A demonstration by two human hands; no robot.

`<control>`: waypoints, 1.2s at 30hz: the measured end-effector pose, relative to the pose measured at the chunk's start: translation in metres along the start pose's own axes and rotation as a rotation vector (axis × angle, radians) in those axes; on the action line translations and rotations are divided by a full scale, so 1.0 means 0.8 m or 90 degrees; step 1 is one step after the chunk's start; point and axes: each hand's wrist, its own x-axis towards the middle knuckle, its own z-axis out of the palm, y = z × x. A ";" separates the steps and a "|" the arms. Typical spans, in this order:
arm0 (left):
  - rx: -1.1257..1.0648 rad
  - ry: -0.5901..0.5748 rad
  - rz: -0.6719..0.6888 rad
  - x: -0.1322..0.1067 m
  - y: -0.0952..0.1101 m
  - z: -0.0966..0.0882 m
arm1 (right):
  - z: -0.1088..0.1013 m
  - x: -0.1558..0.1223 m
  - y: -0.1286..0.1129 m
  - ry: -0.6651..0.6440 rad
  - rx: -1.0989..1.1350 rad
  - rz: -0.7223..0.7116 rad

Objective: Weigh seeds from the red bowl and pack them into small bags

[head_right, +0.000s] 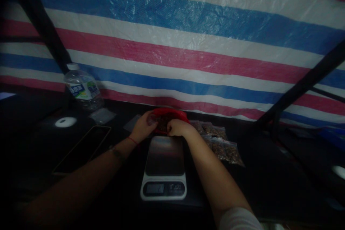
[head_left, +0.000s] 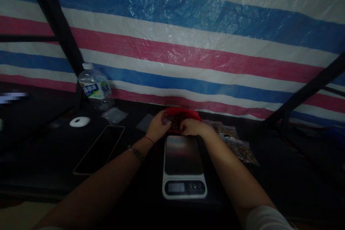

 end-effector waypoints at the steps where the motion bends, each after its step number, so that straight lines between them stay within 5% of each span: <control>1: 0.003 -0.001 -0.007 0.000 -0.001 0.000 | 0.002 0.002 0.000 0.022 -0.011 0.015; 7: 0.000 0.007 -0.017 0.001 -0.001 -0.001 | -0.001 -0.002 -0.004 0.169 -0.021 0.059; 15: -0.011 -0.001 -0.014 0.001 0.004 -0.003 | 0.012 0.005 -0.015 0.006 0.083 -0.160; 21: -0.031 -0.011 -0.013 0.000 0.005 -0.003 | 0.018 0.011 -0.007 -0.020 0.113 -0.186; 36: -0.013 0.002 -0.017 0.002 -0.008 0.004 | 0.006 0.001 -0.001 -0.090 0.004 0.010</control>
